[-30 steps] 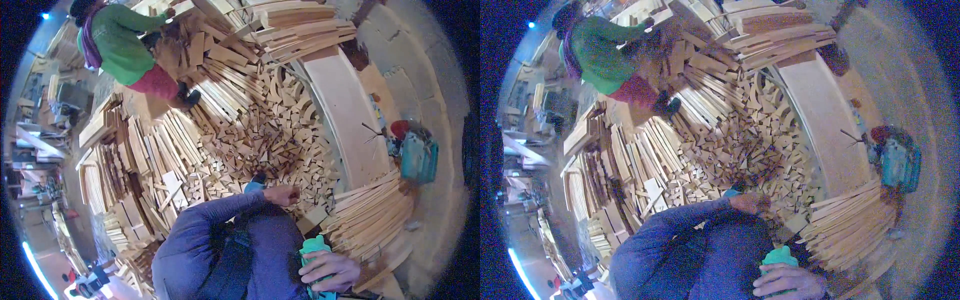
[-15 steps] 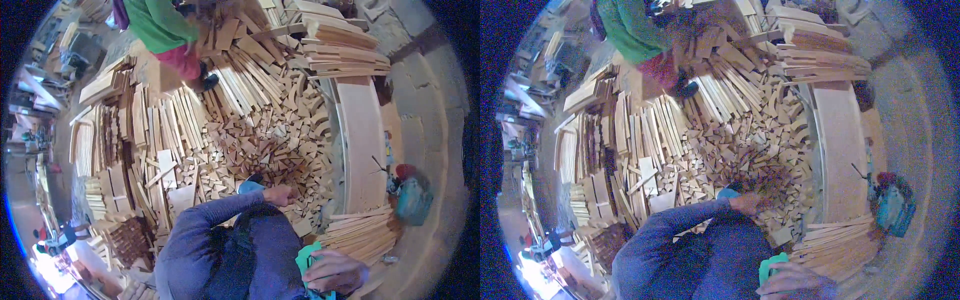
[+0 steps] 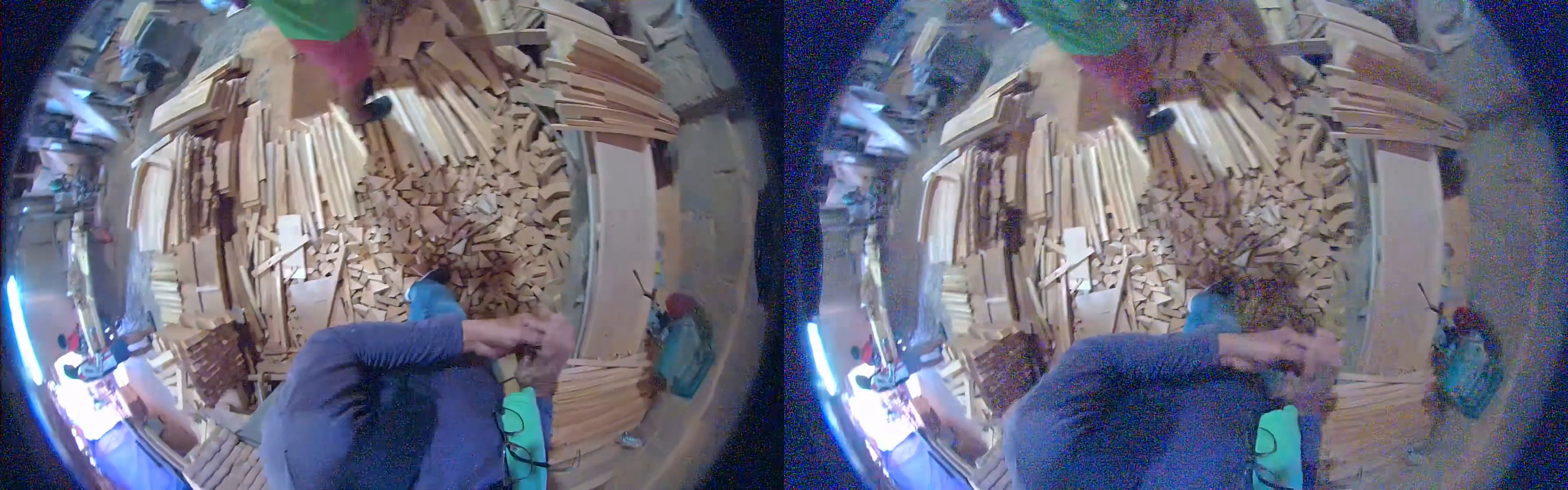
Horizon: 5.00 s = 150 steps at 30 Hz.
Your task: Measure, cut, and bundle wooden slats using a circular saw and rubber bands.
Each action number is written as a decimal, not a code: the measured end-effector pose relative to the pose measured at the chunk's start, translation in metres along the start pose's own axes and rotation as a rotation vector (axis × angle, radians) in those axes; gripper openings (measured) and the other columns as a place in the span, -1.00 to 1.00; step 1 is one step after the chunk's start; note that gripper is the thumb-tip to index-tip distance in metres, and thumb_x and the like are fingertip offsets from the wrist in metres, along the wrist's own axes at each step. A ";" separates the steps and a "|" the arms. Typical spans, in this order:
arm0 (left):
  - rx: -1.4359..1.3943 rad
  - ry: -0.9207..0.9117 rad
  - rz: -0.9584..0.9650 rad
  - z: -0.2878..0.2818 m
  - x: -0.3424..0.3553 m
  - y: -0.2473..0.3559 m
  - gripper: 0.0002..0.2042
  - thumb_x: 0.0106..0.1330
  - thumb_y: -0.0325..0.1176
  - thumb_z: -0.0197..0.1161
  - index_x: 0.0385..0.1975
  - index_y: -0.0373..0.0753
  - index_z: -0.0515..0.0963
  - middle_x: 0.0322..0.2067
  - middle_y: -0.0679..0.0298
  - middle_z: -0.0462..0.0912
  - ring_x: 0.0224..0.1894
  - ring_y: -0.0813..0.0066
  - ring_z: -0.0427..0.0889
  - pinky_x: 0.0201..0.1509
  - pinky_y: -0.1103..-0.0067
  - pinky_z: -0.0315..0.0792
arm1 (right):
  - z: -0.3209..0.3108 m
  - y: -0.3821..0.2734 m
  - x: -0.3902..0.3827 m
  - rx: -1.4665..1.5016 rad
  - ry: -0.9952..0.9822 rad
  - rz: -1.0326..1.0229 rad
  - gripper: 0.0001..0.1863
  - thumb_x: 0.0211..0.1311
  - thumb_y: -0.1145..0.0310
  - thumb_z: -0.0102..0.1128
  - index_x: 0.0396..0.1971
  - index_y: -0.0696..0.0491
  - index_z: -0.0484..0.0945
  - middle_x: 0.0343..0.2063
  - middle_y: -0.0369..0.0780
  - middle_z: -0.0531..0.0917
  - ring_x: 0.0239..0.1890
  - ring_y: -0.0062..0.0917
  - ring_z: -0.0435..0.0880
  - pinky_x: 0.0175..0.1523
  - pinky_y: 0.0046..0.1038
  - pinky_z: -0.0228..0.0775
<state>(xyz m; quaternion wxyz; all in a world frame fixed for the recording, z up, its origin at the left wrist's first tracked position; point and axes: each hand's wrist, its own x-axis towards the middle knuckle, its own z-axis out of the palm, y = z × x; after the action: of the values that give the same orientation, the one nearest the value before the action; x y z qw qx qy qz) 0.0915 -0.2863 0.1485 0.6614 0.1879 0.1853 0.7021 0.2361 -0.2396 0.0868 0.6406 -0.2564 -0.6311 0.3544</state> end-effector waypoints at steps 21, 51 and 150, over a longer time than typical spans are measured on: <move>0.878 0.053 -0.075 -0.045 -0.056 -0.067 -0.78 0.16 -0.36 0.15 -0.26 -0.35 0.49 -0.42 0.04 0.61 -0.34 0.19 0.62 -0.22 0.36 0.47 | -0.065 -0.024 -0.021 -0.699 -1.365 0.761 -0.67 0.26 0.30 0.08 -0.02 0.11 0.45 -0.19 0.00 0.62 -0.11 -0.18 0.61 -0.09 -0.26 0.42; 1.277 -0.631 -0.569 -0.010 0.145 -0.165 -0.80 0.27 -0.33 0.19 -0.18 -0.26 0.54 -0.35 0.23 0.68 -0.38 0.51 0.63 -0.29 0.59 0.48 | -0.227 -0.143 -0.333 -0.638 0.818 1.011 -0.72 0.35 0.20 0.08 -0.20 0.13 0.55 -0.43 -0.20 0.65 -0.41 -0.48 0.66 -0.37 -0.46 0.52; 1.714 -1.656 0.269 0.303 0.241 -0.464 -0.77 -0.04 -0.25 0.27 -0.44 -0.25 0.62 -0.37 -0.01 0.56 -0.27 -0.03 0.56 -0.12 0.20 0.47 | -0.499 -0.114 0.093 -1.471 -1.047 0.275 -0.92 0.11 0.36 0.10 -0.45 0.04 0.50 -0.35 -0.24 0.55 -0.07 -0.33 0.55 0.01 -0.29 0.52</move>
<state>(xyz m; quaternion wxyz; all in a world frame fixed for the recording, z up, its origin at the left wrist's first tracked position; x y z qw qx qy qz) 0.6313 -0.0157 0.1774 0.1608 0.9797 0.0896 0.0795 0.7412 -0.1786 0.1977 -0.1004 -0.4797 -0.8716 0.0070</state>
